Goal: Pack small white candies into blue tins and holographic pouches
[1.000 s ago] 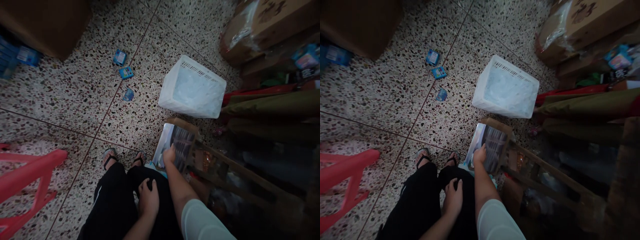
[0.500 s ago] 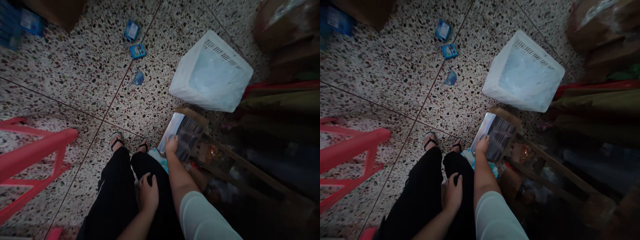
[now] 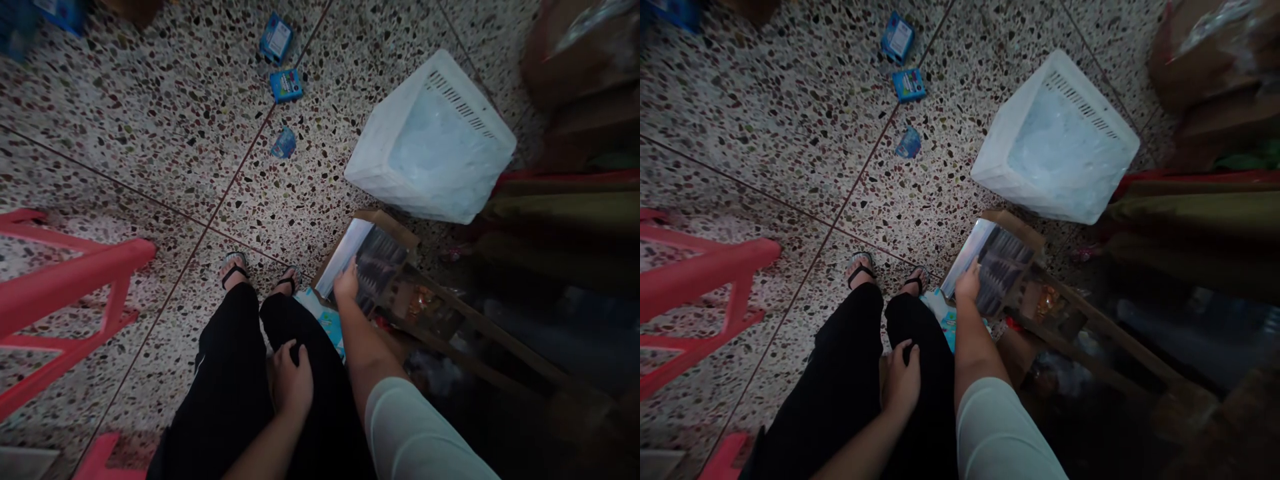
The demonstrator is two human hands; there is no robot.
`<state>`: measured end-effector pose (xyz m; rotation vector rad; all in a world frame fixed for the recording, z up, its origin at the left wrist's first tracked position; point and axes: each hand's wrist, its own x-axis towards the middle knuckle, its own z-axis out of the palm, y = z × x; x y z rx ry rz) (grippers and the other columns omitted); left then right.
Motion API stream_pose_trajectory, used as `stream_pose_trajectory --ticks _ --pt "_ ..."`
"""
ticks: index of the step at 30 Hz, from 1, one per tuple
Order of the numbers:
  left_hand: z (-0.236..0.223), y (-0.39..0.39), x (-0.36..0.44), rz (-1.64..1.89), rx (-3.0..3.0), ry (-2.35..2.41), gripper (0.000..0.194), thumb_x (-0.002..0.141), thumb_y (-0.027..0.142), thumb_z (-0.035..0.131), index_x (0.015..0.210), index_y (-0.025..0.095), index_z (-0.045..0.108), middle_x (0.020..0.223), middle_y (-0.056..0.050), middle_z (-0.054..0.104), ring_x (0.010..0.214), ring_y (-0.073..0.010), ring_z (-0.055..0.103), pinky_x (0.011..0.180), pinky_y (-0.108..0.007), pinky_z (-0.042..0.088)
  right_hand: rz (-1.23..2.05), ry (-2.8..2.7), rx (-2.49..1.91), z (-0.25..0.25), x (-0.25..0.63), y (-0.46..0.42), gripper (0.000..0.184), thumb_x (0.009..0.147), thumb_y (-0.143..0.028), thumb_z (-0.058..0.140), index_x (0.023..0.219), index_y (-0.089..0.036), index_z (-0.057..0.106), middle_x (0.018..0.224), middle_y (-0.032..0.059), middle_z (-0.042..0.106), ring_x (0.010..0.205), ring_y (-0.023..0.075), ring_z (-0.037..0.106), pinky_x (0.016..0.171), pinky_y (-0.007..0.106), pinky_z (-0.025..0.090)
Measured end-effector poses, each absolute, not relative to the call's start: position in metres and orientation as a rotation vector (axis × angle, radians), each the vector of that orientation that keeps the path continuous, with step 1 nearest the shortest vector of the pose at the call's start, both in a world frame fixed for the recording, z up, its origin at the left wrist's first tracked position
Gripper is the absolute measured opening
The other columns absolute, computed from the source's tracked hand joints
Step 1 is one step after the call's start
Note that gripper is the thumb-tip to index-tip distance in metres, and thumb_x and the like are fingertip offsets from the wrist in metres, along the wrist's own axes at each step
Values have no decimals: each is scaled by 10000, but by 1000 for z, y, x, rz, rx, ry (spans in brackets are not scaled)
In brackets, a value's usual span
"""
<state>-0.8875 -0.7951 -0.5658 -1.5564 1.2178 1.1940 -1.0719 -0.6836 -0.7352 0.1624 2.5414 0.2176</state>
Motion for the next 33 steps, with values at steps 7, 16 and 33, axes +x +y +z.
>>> stream_pose_trajectory --ticks 7,16,33 --pt "-565 -802 -892 1190 -1542 1232 355 908 389 484 1183 229 643 1305 -114 601 1320 -291 456 1142 -416 320 266 2536 474 -733 -1091 -680 849 888 -196 490 1564 -62 -7 1310 228 577 1079 288 646 871 344 498" --pt "-575 -795 -889 1229 -1566 1221 345 893 375 491 1162 226 647 1323 -118 590 1290 -287 500 1127 -419 334 313 2410 698 -736 -1112 -661 345 966 -369 582 1255 -182 573 1209 83 622 1002 209 642 855 419 562" --pt "-494 -908 -932 1871 -865 1554 617 498 622 756 970 248 625 1051 -77 737 1115 -346 662 969 -415 533 -443 2558 822 -336 -987 -654 364 814 -198 523 1082 -292 752 925 81 784 922 273 727 829 344 536"
